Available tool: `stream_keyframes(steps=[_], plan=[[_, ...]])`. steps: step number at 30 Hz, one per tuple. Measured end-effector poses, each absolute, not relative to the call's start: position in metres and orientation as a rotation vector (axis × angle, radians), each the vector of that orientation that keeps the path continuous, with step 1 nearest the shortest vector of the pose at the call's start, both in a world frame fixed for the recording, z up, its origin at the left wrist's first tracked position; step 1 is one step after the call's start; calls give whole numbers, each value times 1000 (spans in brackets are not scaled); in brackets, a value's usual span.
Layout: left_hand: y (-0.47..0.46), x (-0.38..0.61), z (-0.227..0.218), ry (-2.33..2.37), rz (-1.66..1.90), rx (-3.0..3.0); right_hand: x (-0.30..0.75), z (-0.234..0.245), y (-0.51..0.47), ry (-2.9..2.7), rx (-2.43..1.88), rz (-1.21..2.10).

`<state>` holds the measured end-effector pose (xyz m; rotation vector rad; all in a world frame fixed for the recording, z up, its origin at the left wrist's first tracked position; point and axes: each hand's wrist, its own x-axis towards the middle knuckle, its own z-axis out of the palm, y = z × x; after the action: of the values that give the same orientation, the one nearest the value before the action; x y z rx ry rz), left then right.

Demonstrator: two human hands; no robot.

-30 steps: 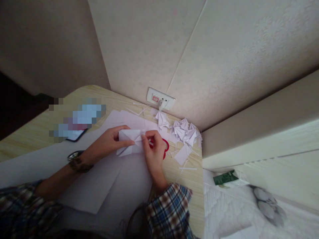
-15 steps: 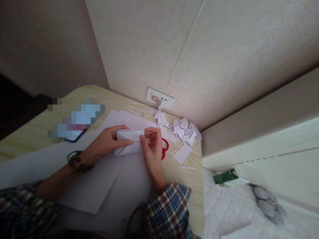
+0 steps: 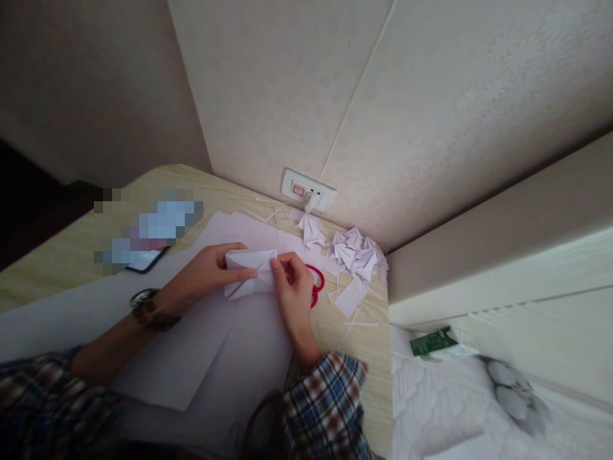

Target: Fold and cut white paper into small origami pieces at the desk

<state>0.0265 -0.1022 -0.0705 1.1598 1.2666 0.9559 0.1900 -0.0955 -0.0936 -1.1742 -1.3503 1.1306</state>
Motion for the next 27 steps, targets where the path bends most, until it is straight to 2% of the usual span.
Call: stream_keyframes(steps=[7, 20, 27], plan=[[-102, 28, -75, 1256, 955, 1149, 190, -95, -97, -1397, -1203, 1048], [-105, 25, -64, 1260, 1008, 1156, 187, -93, -101, -1530, -1189, 1134], [-116, 15, -48, 1183, 1022, 1199, 181, -68, -107, -1620, -1069, 1207]])
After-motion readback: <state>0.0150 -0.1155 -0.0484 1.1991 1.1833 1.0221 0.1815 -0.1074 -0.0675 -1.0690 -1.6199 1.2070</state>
